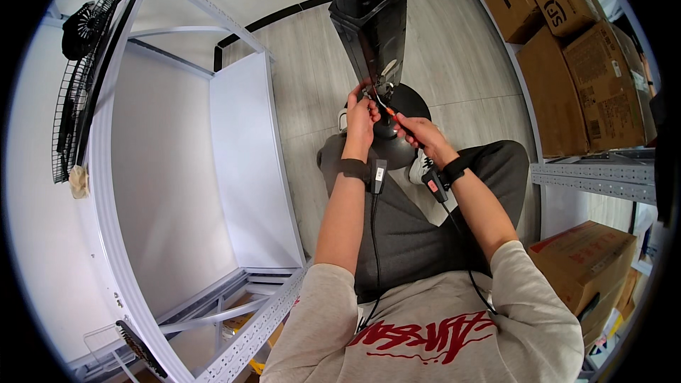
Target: The person sits on the floor and uses a screwdriver to tighten screws on a black electronic device, likely a fan motor assembly. They rotate the device to access different screw locations and continue tightening throughout the clip.
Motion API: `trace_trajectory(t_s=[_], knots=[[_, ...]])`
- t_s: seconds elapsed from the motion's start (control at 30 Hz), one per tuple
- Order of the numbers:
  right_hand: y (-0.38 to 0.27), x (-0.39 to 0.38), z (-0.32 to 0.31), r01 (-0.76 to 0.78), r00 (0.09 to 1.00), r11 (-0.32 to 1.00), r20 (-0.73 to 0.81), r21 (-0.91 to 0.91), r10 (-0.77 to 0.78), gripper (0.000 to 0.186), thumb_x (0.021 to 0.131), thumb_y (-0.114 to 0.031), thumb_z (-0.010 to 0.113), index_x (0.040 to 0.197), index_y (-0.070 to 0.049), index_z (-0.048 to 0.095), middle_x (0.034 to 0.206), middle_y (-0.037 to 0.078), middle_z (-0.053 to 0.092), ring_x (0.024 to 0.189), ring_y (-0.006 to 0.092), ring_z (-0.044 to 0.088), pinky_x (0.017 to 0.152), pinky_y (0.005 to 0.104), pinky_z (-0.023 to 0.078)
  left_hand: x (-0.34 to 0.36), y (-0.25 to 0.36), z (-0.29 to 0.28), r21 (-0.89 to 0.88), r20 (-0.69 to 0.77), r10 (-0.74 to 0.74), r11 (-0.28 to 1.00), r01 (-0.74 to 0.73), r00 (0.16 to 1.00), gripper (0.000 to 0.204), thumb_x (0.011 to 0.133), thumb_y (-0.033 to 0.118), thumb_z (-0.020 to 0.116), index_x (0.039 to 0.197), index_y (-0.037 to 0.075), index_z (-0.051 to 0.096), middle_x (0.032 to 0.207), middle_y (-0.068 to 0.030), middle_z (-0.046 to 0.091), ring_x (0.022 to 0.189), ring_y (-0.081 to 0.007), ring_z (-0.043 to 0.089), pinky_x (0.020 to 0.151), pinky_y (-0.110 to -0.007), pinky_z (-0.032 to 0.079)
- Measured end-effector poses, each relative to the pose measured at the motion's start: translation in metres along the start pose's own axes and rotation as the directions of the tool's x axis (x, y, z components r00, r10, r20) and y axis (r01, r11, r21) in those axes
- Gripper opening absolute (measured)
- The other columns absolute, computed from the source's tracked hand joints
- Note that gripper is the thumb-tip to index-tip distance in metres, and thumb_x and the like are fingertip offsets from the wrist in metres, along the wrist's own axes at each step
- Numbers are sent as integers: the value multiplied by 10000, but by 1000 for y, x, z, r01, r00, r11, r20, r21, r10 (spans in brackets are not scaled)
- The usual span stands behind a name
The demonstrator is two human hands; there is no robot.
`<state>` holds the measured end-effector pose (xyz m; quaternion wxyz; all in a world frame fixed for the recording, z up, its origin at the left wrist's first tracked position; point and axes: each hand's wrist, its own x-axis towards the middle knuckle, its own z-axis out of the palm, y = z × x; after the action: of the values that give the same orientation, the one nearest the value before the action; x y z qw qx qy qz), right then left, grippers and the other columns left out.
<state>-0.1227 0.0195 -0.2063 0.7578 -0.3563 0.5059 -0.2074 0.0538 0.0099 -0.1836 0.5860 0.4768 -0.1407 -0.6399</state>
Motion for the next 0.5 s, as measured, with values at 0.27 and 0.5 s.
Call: trace_trajectory(t_s=[0.27, 0.5], knots=[[-11, -10, 12, -210, 977, 967, 77, 144, 201, 443, 948, -485, 567, 907, -60, 684, 729, -18, 647, 510, 27, 457, 442, 173, 341, 0, -1, -5, 9, -13, 6, 1000, -6, 1000, 398, 935, 27, 382, 1312, 121, 467, 740, 10, 480, 597, -66, 408, 509, -225, 329], [5, 1, 11, -25, 991, 994, -130, 105, 38, 433, 922, -499, 603, 843, -76, 651, 722, -14, 648, 505, 15, 476, 391, 160, 305, 0, 0, 0, 25, 2, 0, 1000, 0, 1000, 400, 939, 34, 379, 1324, 117, 449, 751, 4, 480, 607, -71, 409, 512, -229, 327]])
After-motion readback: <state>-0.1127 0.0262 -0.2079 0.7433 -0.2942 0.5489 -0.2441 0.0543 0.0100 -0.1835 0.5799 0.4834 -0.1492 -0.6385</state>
